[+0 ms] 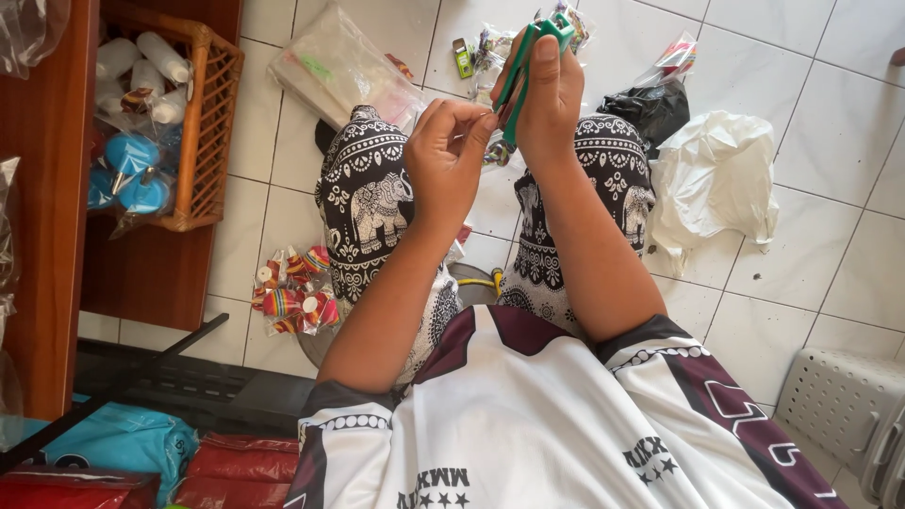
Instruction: Packaging small pet toys into plastic bags and sealing them
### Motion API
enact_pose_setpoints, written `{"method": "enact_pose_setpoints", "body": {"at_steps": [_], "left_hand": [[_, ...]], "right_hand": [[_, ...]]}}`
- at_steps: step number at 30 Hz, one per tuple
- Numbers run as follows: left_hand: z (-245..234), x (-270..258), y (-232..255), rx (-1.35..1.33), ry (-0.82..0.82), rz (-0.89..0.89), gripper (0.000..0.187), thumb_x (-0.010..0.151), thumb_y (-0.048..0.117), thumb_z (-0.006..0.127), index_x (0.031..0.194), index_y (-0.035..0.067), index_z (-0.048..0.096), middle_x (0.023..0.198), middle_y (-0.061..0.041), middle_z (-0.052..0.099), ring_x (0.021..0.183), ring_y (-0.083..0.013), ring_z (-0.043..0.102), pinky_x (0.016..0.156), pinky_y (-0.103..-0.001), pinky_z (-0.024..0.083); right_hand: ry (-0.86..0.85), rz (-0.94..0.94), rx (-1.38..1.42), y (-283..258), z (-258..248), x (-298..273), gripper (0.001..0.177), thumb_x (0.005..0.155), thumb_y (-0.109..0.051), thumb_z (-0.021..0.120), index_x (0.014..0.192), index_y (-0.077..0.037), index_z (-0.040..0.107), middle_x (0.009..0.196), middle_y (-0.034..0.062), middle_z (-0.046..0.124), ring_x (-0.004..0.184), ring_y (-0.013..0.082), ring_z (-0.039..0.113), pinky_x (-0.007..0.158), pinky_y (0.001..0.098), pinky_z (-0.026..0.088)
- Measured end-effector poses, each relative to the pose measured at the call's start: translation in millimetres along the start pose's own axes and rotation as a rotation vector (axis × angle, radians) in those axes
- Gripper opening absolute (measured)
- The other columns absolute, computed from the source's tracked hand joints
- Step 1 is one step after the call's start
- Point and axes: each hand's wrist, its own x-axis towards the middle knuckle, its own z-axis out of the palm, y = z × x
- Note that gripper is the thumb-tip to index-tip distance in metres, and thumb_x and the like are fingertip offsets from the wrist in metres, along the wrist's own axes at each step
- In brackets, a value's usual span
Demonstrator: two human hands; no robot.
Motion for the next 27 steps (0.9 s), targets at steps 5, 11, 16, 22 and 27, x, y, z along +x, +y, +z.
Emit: {"method": "enact_pose_setpoints", "body": {"at_steps": [5, 11, 16, 22, 27], "left_hand": [[0, -1, 3, 0.056, 0.02, 0.025, 0.008, 0.091, 0.011, 0.073, 0.093, 0.005, 0.068, 0.088, -0.001, 0.064, 0.073, -0.0113, 0.059, 0.066, -0.025, 0.056], [4, -6, -1, 0.006, -0.011, 0.01, 0.008, 0.092, 0.01, 0.071, 0.096, 0.005, 0.067, 0.091, -0.002, 0.064, 0.078, -0.0123, 0.062, 0.067, -0.025, 0.056], [6, -4, -10, 0.078, 0.029, -0.003, 0.005, 0.09, 0.008, 0.07, 0.095, 0.006, 0.069, 0.085, -0.002, 0.066, 0.076, -0.0129, 0.065, 0.065, -0.024, 0.056], [-8, -1, -29, 0.074, 0.072, -0.023, 0.014, 0.099, 0.022, 0.062, 0.092, 0.011, 0.062, 0.067, 0.002, 0.065, 0.057, -0.0075, 0.061, 0.048, -0.021, 0.04], [-21, 1, -38, -0.328, 0.031, -0.195, 0.012, 0.105, 0.019, 0.052, 0.101, 0.008, 0.052, 0.084, 0.001, 0.058, 0.07, -0.0046, 0.057, 0.066, -0.022, 0.061]], "right_hand": [[0.025, 0.024, 0.03, -2, 4, -1, 0.056, 0.104, -0.06, 0.035, 0.093, -0.009, 0.055, 0.067, 0.0038, 0.057, 0.055, 0.0107, 0.052, 0.055, 0.0241, 0.041], [0.013, -0.046, -0.03, 4, 5, 2, 0.056, 0.106, -0.058, 0.035, 0.082, -0.009, 0.051, 0.06, 0.002, 0.05, 0.05, 0.0117, 0.047, 0.052, 0.0249, 0.038], [0.031, -0.098, -0.063, 26, 4, 9, 0.049, 0.107, -0.046, 0.044, 0.078, -0.007, 0.051, 0.06, 0.0022, 0.049, 0.049, 0.0126, 0.05, 0.05, 0.0257, 0.041], [-0.051, -0.024, 0.226, 12, -24, 8, 0.051, 0.104, -0.06, 0.038, 0.107, -0.014, 0.058, 0.085, 0.0045, 0.067, 0.078, 0.0166, 0.069, 0.071, 0.028, 0.055], [0.328, 0.247, 0.387, 2, -57, 20, 0.057, 0.08, -0.069, 0.054, 0.094, -0.014, 0.063, 0.076, 0.0095, 0.069, 0.068, 0.0212, 0.066, 0.064, 0.0348, 0.05]]}}
